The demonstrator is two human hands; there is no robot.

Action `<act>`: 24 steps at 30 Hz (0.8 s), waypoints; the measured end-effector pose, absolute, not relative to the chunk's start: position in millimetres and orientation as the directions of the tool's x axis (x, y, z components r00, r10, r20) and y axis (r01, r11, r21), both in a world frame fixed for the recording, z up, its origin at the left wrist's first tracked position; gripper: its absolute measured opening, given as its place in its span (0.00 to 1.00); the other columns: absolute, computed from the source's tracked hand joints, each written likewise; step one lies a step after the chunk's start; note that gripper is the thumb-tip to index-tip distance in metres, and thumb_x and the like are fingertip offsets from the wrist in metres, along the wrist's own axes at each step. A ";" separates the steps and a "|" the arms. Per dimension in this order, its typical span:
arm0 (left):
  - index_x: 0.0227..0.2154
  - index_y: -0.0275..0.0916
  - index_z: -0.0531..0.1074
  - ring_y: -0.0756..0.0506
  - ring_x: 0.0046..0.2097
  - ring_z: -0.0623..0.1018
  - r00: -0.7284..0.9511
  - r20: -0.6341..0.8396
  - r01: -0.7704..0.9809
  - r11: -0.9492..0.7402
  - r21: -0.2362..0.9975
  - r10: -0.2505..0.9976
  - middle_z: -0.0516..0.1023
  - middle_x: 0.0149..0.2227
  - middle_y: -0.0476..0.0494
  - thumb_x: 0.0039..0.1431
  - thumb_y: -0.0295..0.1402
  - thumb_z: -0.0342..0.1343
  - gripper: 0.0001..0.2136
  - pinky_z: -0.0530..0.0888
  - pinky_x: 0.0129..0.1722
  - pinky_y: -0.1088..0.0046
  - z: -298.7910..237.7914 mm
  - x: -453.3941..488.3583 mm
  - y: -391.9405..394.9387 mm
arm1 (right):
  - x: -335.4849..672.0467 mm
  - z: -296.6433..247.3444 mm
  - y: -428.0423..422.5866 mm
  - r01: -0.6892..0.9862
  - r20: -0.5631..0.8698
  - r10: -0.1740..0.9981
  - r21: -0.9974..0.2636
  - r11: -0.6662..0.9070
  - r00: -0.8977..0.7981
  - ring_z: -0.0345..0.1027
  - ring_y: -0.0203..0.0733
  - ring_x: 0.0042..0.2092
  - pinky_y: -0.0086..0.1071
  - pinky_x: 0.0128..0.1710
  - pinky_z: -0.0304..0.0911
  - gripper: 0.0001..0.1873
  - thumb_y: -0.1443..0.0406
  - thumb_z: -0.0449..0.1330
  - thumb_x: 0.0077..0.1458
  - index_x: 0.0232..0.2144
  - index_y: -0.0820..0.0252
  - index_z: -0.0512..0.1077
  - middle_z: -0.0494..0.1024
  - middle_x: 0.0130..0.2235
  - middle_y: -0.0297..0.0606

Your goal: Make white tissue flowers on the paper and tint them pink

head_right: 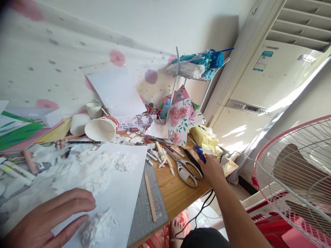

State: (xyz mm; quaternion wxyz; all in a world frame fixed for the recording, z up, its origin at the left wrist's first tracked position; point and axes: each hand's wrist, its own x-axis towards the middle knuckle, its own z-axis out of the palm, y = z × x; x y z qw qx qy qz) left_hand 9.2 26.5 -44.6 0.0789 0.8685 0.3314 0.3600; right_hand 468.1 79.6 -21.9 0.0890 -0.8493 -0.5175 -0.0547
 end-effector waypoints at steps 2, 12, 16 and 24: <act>0.40 0.45 0.69 0.49 0.42 0.75 0.555 0.566 0.513 -0.786 0.344 0.610 0.74 0.40 0.48 0.64 0.31 0.51 0.05 0.70 0.43 0.79 -40.4 8.0 26.5 | 459.6 -11.9 59.3 0.899 0.204 0.876 -0.060 -0.434 0.436 0.70 0.46 0.49 0.47 0.48 0.67 0.16 0.60 0.57 0.62 0.50 0.61 0.69 0.73 0.51 0.43; 0.31 0.41 0.65 0.49 0.33 0.72 0.620 0.368 0.556 -0.719 0.417 0.693 0.70 0.31 0.50 0.62 0.26 0.49 0.05 0.67 0.32 0.75 -16.4 15.6 9.5 | 311.9 -8.4 2.1 0.964 -0.046 0.967 -0.112 0.243 -0.249 0.73 0.44 0.40 0.34 0.41 0.66 0.11 0.61 0.53 0.62 0.39 0.59 0.74 0.77 0.38 0.39; 0.31 0.41 0.65 0.46 0.34 0.72 0.636 0.231 0.651 -0.672 0.353 0.736 0.71 0.33 0.50 0.54 0.26 0.58 0.07 0.67 0.32 0.72 -31.1 13.3 -13.0 | 289.1 -18.1 10.1 0.948 -0.098 0.945 -0.090 0.305 -0.313 0.73 0.48 0.42 0.42 0.42 0.68 0.16 0.62 0.56 0.61 0.49 0.63 0.69 0.77 0.42 0.43; 0.40 0.42 0.70 0.43 0.41 0.71 0.556 0.318 0.729 -0.635 0.258 0.768 0.73 0.41 0.46 0.60 0.24 0.53 0.08 0.71 0.40 0.66 -52.0 7.2 -38.0 | 294.0 -32.8 24.8 0.945 -0.146 0.935 -0.081 0.315 -0.324 0.74 0.41 0.36 0.42 0.39 0.71 0.18 0.66 0.57 0.62 0.54 0.61 0.66 0.77 0.38 0.37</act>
